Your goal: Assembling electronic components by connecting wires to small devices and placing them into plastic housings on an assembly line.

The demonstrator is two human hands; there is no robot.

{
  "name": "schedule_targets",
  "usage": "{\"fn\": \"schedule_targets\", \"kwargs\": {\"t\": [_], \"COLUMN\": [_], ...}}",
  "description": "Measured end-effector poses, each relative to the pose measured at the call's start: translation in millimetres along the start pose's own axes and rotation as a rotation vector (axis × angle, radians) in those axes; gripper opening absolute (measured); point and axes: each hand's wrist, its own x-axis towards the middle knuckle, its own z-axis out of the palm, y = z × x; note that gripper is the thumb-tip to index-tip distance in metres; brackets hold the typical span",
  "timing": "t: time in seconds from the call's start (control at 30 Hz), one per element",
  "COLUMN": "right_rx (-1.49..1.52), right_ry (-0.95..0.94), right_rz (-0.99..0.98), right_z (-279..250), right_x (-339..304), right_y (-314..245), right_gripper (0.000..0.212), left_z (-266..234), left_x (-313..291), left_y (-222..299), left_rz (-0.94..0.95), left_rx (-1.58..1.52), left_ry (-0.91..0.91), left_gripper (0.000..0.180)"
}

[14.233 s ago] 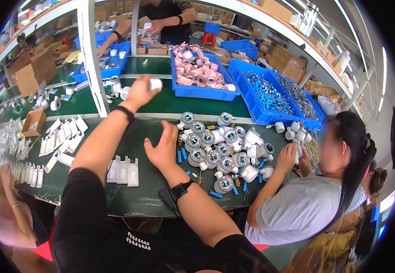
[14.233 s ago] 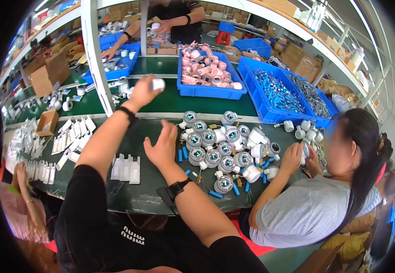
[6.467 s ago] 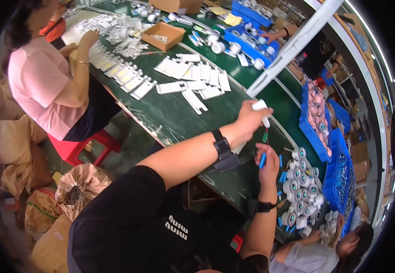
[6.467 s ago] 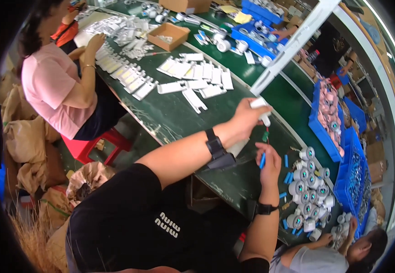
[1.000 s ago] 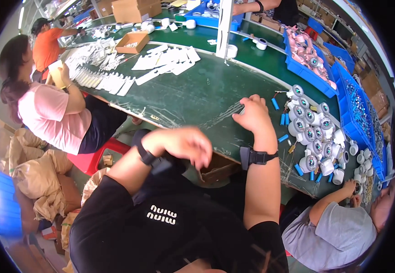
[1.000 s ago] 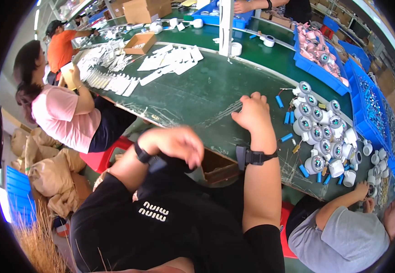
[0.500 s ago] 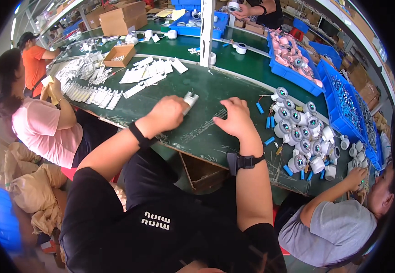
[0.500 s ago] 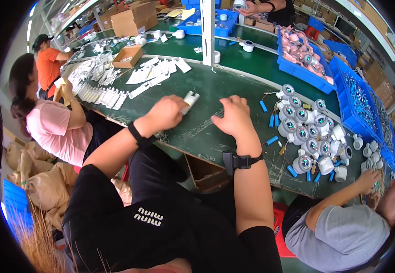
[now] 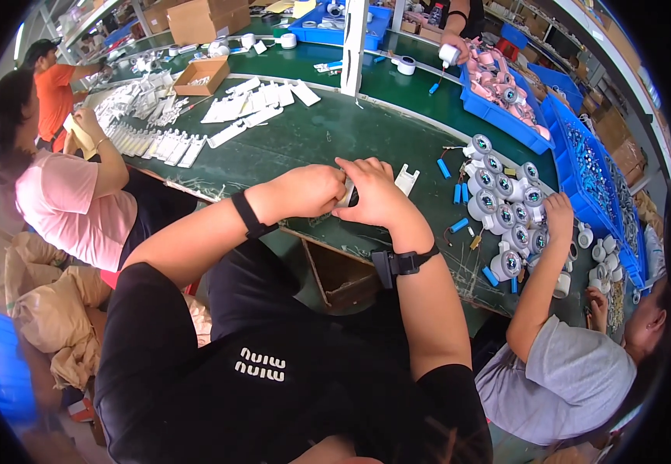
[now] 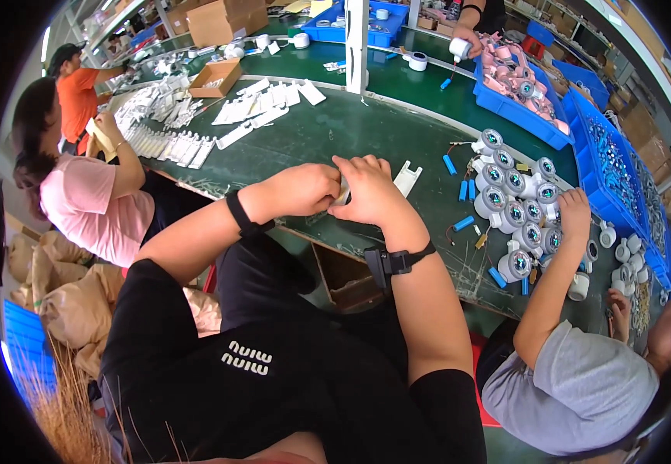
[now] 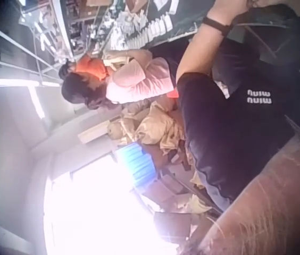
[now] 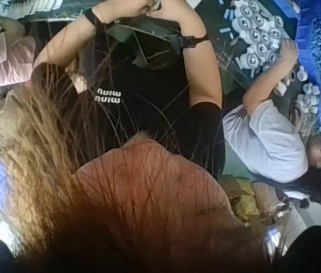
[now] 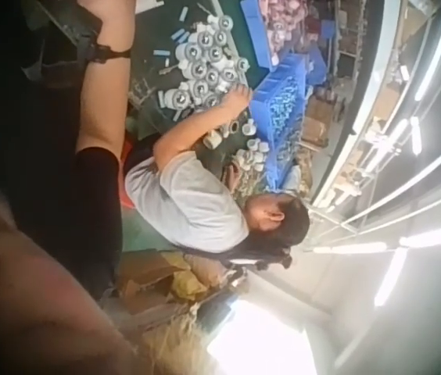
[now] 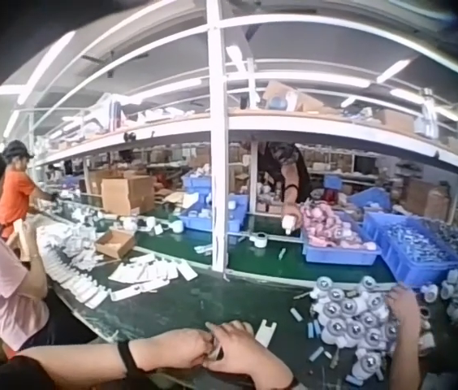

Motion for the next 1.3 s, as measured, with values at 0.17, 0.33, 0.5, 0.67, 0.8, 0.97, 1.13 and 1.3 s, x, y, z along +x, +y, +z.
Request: {"fn": "schedule_targets", "kwargs": {"t": [0.17, 0.33, 0.5, 0.67, 0.8, 0.97, 1.13, 1.3], "right_rx": [0.002, 0.041, 0.056, 0.08, -0.099, -0.14, -0.114, -0.463], "right_ry": [0.021, 0.005, -0.033, -0.007, 0.017, 0.114, 0.064, 0.338], "right_rz": [0.0, 0.019, 0.044, 0.103, 0.172, 0.205, 0.276, 0.551], "right_z": [-1, -4, -4, -7, -22, -40, -78, -87], "right_x": [-2, -2, -3, 1, -6, -14, 34, 129], "right_y": [1, -2, -5, -7, 5, 7, 37, 234], "right_gripper": [0.104, 0.112, 0.119, 0.119, 0.101, 0.063, 0.058, 0.093], "left_z": [0, -6, -8, 1, -34, 41, 208, 232], "left_x": [19, 24, 25, 17, -27, -82, -53, -8], "left_y": [-2, -3, -8, -33, -31, 27, 27, 0], "left_rz": [-0.004, 0.09, 0.016, -0.06, -0.334, 0.128, -0.42, 0.048], "left_rx": [0.102, 0.074, -0.007, 0.095, -1.266, -1.714, -1.218, -0.525], "left_ry": [-0.107, -0.117, -0.263, 0.412, 0.296, -0.925, -0.826, 0.378], "left_gripper": [0.007, 0.008, 0.007, 0.012, 0.008, 0.038, 0.027, 0.034]}}
